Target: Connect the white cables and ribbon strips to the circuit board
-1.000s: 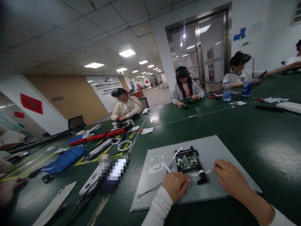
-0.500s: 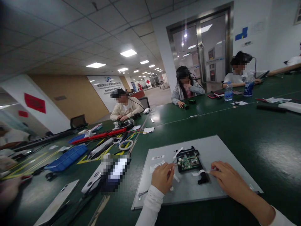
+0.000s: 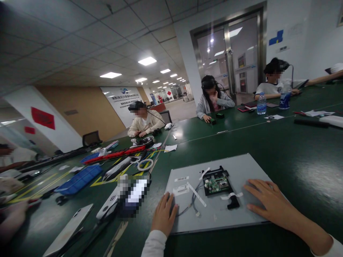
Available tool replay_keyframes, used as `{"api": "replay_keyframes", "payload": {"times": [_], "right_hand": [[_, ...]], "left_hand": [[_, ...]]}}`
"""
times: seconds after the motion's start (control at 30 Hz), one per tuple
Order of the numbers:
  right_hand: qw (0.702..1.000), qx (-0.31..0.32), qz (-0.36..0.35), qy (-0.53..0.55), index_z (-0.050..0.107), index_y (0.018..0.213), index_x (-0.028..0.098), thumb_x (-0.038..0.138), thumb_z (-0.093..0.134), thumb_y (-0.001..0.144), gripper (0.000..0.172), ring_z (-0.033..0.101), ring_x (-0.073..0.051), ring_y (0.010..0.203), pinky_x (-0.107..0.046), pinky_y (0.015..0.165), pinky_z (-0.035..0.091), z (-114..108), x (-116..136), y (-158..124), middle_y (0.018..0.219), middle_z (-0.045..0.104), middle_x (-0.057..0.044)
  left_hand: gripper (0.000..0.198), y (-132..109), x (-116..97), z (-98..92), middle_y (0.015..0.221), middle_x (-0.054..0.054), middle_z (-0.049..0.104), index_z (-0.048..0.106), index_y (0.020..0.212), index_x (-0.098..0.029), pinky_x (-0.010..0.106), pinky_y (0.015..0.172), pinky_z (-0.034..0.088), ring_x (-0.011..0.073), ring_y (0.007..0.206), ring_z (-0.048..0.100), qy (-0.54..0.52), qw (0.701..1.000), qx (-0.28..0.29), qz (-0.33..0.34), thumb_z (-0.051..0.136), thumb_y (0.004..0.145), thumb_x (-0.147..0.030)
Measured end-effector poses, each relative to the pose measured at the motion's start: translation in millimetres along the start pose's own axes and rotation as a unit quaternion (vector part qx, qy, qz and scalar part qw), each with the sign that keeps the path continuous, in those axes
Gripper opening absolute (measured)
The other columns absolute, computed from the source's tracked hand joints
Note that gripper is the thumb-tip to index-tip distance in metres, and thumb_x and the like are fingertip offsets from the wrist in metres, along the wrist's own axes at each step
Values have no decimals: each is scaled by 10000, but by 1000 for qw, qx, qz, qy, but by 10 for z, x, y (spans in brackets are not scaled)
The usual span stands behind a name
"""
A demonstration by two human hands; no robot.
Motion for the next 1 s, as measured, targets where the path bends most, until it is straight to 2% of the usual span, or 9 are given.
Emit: {"api": "replay_keyframes", "payload": {"times": [0.13, 0.23, 0.47, 0.7, 0.83, 1.0], "right_hand": [[997, 69, -34, 3, 212, 1311, 383, 550, 419, 762, 610, 276, -303, 1210, -603, 917, 209, 15, -15, -78, 1359, 264, -32], [995, 86, -47, 3, 153, 1322, 381, 562, 418, 755, 651, 238, -308, 1227, -625, 919, 172, 31, -21, -98, 1377, 212, -33], [996, 54, -61, 23, 213, 1313, 356, 587, 478, 696, 711, 265, -318, 1211, -600, 927, 214, -30, 14, -77, 1366, 237, -41], [990, 100, -90, 45, 167, 1331, 330, 619, 526, 635, 835, 192, -340, 1232, -607, 946, 136, -54, 68, -48, 1387, 155, -67], [991, 91, -88, 49, 171, 1328, 332, 603, 509, 661, 795, 199, -332, 1232, -619, 937, 139, -73, 89, -27, 1382, 175, -58], [993, 96, -70, 26, 141, 1331, 343, 608, 460, 695, 759, 186, -341, 1233, -662, 907, 92, -21, 18, -25, 1386, 160, -53]], "left_hand": [[440, -182, -104, 24, 1360, 14, 302, 351, 1270, -268, 408, 994, 257, 213, 1251, 248, 19, 999, 8, 25, 336, 839, -354], [457, -222, -157, -16, 1365, 18, 285, 325, 1282, -274, 428, 991, 252, 224, 1252, 245, 19, 999, 26, 37, 320, 840, -392], [466, -207, -165, -52, 1367, 17, 277, 326, 1283, -271, 429, 996, 243, 228, 1256, 236, 20, 999, 25, 36, 320, 836, -404], [427, -237, -128, -44, 1339, 18, 339, 391, 1247, -264, 419, 986, 274, 214, 1235, 282, -3, 1000, 13, 21, 313, 845, -386], [414, -229, -55, -72, 1290, 51, 407, 454, 1200, -224, 374, 967, 322, 203, 1188, 354, -36, 999, -25, -4, 303, 849, -384], [419, -217, -4, -84, 1257, 85, 425, 478, 1169, -196, 395, 950, 339, 230, 1174, 358, -58, 996, -63, -17, 318, 839, -397]]}}
Point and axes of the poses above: each hand's wrist, its own y-axis towards the middle knuckle, its own z-axis out of the palm, x = y × z, the point moved 5 cm from there along y, towards the middle knuckle
